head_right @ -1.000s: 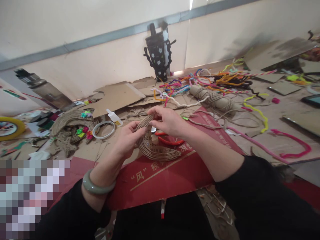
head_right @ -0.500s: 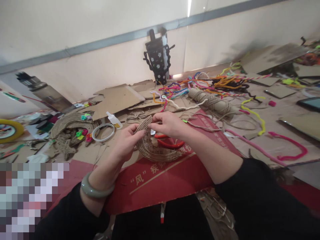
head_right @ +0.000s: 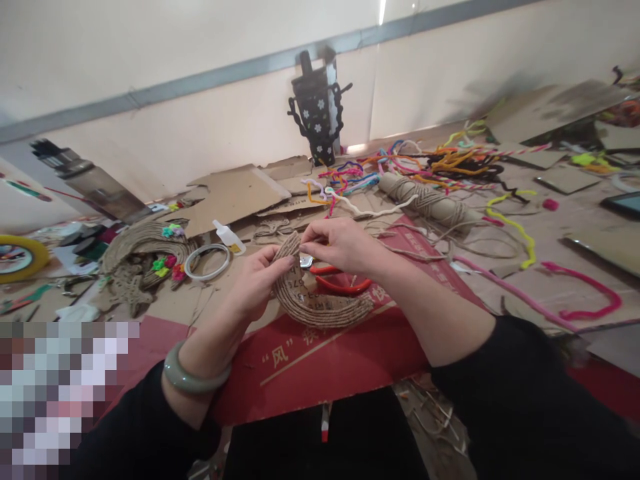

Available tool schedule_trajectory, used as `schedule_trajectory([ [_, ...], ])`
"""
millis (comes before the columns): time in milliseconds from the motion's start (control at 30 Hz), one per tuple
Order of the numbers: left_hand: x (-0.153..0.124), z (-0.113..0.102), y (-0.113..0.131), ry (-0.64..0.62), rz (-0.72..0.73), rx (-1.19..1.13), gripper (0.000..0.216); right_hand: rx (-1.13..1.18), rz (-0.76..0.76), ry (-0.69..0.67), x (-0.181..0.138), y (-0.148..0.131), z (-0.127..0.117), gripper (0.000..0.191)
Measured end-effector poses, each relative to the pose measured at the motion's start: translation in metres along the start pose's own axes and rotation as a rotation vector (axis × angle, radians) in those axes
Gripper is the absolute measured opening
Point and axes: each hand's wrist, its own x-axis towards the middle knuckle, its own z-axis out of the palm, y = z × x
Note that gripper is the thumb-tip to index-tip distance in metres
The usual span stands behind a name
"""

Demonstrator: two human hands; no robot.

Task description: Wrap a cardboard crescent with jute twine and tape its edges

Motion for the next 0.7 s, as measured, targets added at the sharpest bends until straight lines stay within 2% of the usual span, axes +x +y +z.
schedule_trajectory([
  [167, -0.0002, -0.0008, -0.0002, -0.031, 0.010, 0.008, 0.021, -0.019, -0.048, 0.077, 0.0009, 0.0007, 0.0053, 0.017],
  [333, -0.0005, -0.0012, 0.0017, -0.037, -0.003, 0.000, 0.021, 0.031, 0.003, 0.041, 0.0041, 0.0061, 0.0073, 0.018],
  [500, -0.0017, -0.0005, 0.0029, -0.067, 0.003, -0.002, 0.023, 0.236, 0.058, -0.057, 0.0045, 0.0093, 0.0078, 0.024],
  [700, -0.0045, -0.0006, 0.0057, -0.104, -0.004, 0.002, 0.021, 0.387, 0.172, -0.079, 0.0027, -0.0002, 0.0088, 0.014],
])
